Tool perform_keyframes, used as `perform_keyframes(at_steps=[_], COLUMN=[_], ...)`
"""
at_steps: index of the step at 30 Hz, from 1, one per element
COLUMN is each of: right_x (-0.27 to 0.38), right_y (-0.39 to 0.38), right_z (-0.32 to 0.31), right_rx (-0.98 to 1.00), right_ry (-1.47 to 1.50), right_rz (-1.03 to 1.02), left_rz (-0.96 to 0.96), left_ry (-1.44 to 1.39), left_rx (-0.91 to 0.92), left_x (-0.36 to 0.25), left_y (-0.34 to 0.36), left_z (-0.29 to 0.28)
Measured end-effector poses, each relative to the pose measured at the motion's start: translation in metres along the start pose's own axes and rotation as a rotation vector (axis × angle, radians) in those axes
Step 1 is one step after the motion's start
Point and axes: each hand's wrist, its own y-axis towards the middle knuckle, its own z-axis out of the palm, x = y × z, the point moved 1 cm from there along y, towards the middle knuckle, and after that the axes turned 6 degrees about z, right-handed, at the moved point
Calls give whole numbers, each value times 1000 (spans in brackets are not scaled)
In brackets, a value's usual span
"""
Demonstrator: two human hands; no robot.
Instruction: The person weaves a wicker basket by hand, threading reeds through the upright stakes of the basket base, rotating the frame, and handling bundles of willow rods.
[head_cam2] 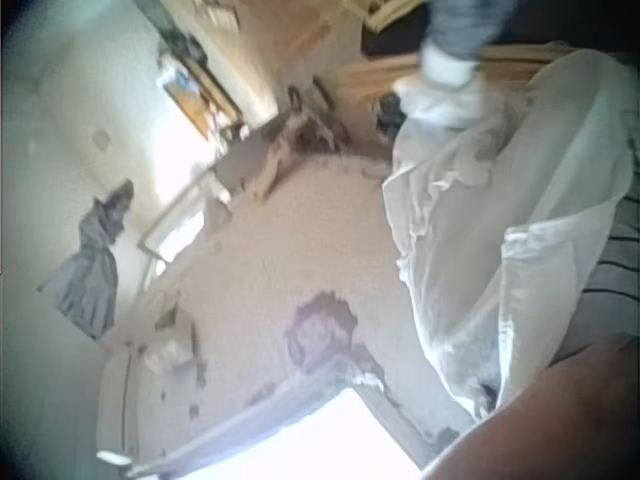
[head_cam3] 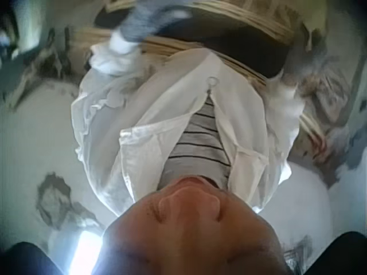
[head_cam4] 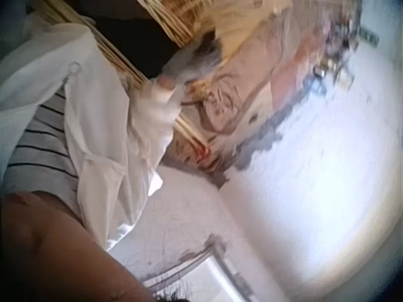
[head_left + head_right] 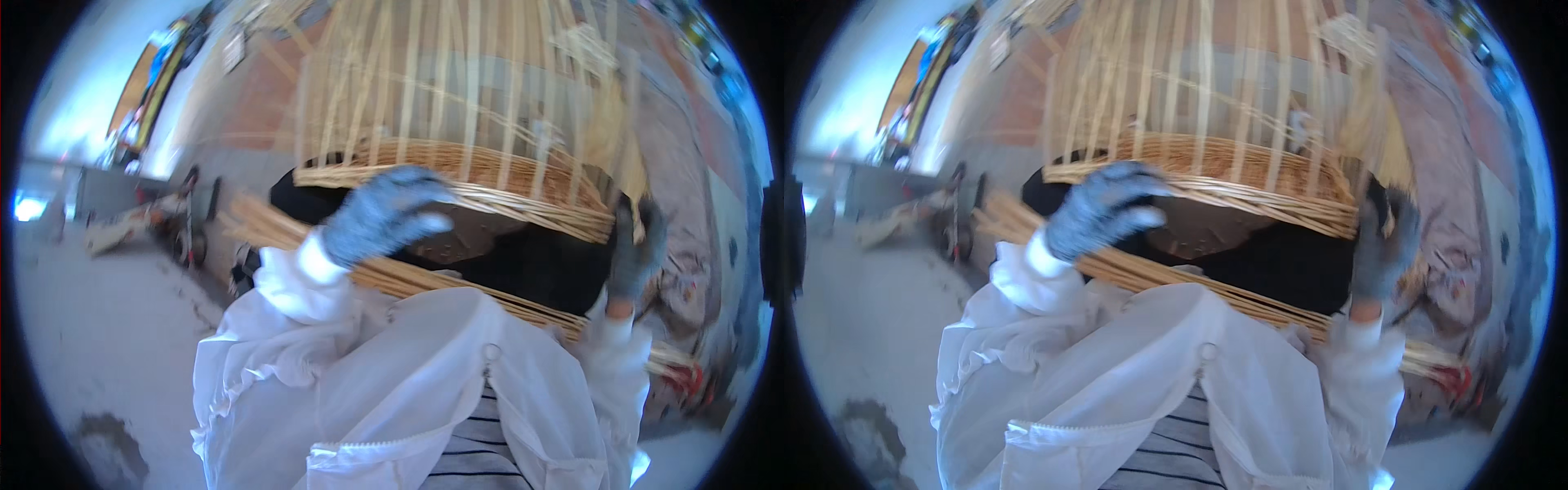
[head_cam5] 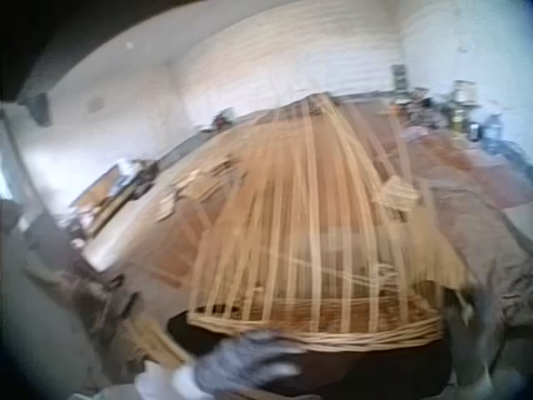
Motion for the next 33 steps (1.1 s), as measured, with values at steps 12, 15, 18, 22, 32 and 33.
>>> perform_keyframes(at_steps=[12, 15, 18, 22, 32, 33], right_x=[-6, -11, -27, -49, -65, -65], right_y=[-85, -87, -99, -109, -112, -112], right_z=[90, 102, 113, 114, 123, 124], right_rx=[1166, 973, 1168, 1235, 1180, 1128], right_ry=[-787, -553, -425, -590, -374, -345], right_rz=[52, -392, -95, -43, 79, 122], left_rz=[-480, -420, -338, -176, -146, -150], left_ry=[55, 237, 230, 138, 449, 443], left_rx=[108, -74, -67, -62, 26, 39], left_x=[103, 104, 105, 94, 71, 70], left_y=[-212, -205, -209, -226, -243, -246], left_z=[-44, -48, -48, -49, -34, -32])
